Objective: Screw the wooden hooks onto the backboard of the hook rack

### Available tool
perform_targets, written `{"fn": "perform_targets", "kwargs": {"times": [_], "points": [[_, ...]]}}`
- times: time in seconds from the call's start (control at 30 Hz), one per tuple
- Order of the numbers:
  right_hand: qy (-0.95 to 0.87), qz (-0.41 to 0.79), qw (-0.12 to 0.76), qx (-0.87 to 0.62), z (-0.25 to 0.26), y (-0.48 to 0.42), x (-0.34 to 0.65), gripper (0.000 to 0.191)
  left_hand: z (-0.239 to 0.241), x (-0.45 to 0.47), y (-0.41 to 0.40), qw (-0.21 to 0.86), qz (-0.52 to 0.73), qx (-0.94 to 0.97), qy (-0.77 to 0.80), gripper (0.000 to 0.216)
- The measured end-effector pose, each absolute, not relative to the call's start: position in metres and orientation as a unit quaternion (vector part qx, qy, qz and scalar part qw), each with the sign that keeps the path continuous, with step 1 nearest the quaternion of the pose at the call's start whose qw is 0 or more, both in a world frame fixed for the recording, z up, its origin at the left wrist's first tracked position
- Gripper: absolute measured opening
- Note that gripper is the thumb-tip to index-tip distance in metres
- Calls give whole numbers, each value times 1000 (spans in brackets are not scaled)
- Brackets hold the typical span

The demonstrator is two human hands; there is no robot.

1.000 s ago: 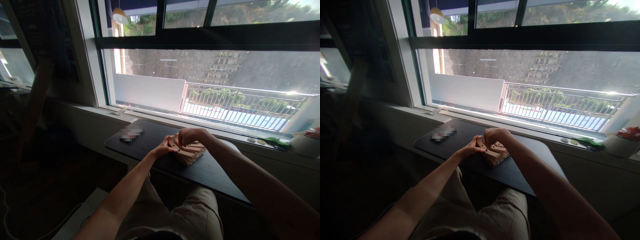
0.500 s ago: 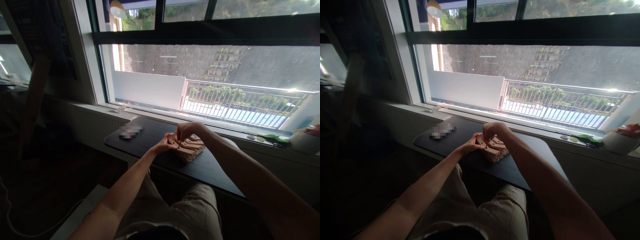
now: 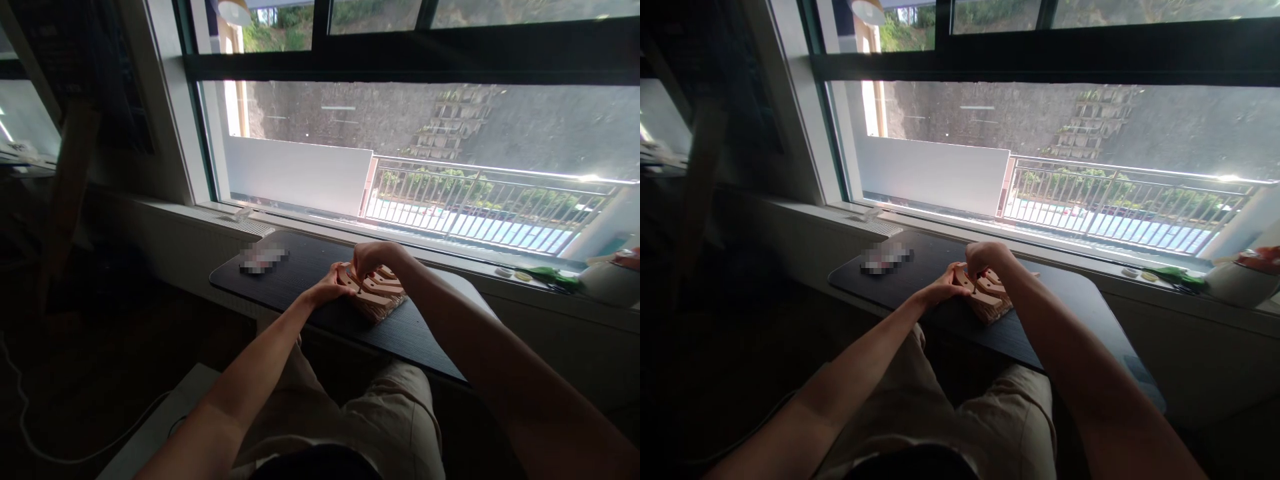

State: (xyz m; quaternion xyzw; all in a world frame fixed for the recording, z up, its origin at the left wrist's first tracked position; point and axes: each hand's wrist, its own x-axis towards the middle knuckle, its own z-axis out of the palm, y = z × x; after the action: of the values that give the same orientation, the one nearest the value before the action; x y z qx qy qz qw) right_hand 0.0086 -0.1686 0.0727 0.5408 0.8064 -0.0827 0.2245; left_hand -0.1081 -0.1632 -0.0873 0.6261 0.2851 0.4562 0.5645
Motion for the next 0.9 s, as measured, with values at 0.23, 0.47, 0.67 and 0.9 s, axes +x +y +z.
{"fn": "perform_targets", "kwargs": {"times": [0.23,0.47,0.67,0.9], "points": [[809,-93,239,529,73,-194,17,27,-89,-110,-181,555,449,637,290,80],[804,-98,263,524,72,-204,8,27,-94,-117,-196,517,468,654,294,73],[768,-85,318,549,68,-193,-14,30,-99,-117,-193,488,481,666,296,70],[771,-32,305,558,75,-214,-20,34,-96,-113,-199,470,494,676,281,62]]}}
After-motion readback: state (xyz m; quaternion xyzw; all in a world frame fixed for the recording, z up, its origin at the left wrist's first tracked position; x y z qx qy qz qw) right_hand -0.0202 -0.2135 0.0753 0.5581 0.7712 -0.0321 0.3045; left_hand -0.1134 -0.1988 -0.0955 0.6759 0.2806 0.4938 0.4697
